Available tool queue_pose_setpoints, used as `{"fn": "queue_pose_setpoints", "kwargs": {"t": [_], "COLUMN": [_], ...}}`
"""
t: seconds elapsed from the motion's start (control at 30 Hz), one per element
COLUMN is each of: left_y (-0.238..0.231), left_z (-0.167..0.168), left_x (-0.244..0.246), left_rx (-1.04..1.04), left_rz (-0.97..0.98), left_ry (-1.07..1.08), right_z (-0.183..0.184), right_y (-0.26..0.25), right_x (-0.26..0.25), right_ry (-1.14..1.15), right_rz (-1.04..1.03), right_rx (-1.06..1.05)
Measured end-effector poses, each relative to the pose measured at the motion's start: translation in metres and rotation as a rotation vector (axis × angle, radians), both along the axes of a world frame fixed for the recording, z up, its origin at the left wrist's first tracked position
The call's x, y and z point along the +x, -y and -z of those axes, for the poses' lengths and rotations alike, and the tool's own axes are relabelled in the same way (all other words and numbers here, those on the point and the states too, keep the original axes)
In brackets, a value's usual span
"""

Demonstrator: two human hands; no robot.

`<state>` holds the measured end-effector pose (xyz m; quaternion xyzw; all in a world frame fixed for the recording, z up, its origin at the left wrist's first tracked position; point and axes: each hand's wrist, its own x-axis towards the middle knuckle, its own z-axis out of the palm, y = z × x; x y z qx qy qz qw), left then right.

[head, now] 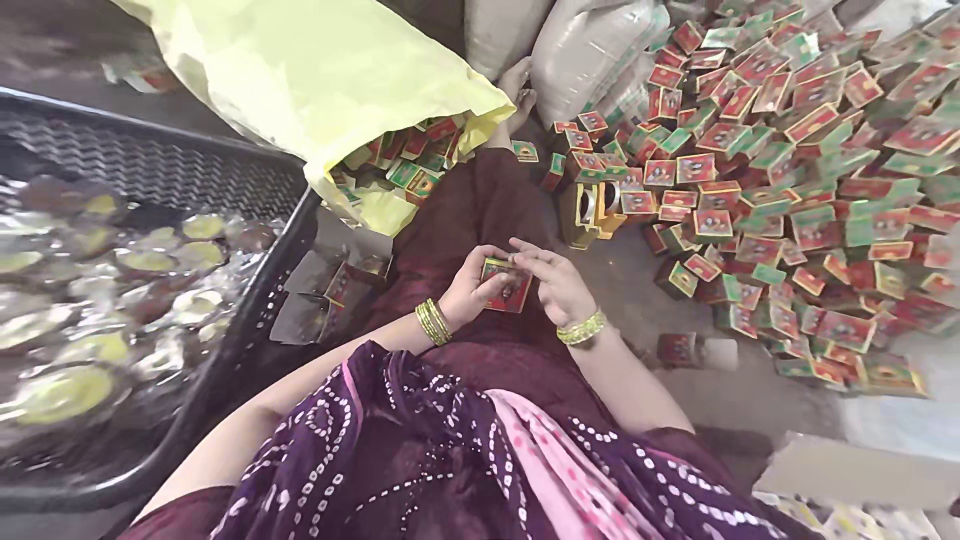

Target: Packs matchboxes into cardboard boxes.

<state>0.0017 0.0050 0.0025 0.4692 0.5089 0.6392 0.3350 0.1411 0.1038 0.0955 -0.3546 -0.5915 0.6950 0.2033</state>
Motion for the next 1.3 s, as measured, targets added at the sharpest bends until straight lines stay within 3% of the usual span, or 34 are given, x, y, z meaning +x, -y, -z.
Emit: {"fn": "queue_pose_setpoints", "kwargs": {"t": [0.3, 0.43, 0.5, 0.6, 0.7, 0.8, 0.93, 1.03, 1.13, 1.3], "left_y": [0.003, 0.005, 0.005, 0.003, -0.001, -0.003, -0.005, -0.007, -0.008, -0.005], "left_z": [-0.007, -0.001, -0.002, -0.001, 0.006, 0.003, 0.003, 0.005, 0.008, 0.009], "left_x": [0.005, 0.003, 0.003, -0.001, -0.003, -0.003, -0.003, -0.003, -0.005, -0.004], "left_rx": [-0.017, 0.046, 0.084, 0.098, 0.026, -0.087, -0.099, -0.088, -0.086, -0.123], "left_rz": [0.001, 0.017, 0.014, 0.038, 0.042, 0.004, -0.016, -0.019, -0.023, 0.0], "left_ry": [0.029, -0.086, -0.074, 0.056, 0.084, 0.044, 0.011, 0.009, 0.034, 0.03], "right_z": [0.017, 0.02, 0.02, 0.009, -0.012, -0.076, -0.183, -0.23, -0.201, -0.075], "right_y": [-0.002, -0.013, -0.02, -0.027, -0.046, -0.105, -0.213, -0.234, -0.228, -0.183], "right_x": [-0.01, -0.013, -0.007, 0.008, 0.016, 0.033, 0.075, 0.099, 0.118, 0.162], "right_ry": [0.134, 0.203, 0.209, 0.347, 0.536, 0.5, -0.149, -0.251, 0.036, 0.966], "right_rz": [0.139, 0.175, 0.051, -0.383, -0.451, -0.115, 0.675, 0.864, 0.729, 0.094], "right_rx": [-0.014, 0.14, 0.3, 0.444, 0.351, 0.362, 0.645, 0.663, 0.735, 0.579]}}
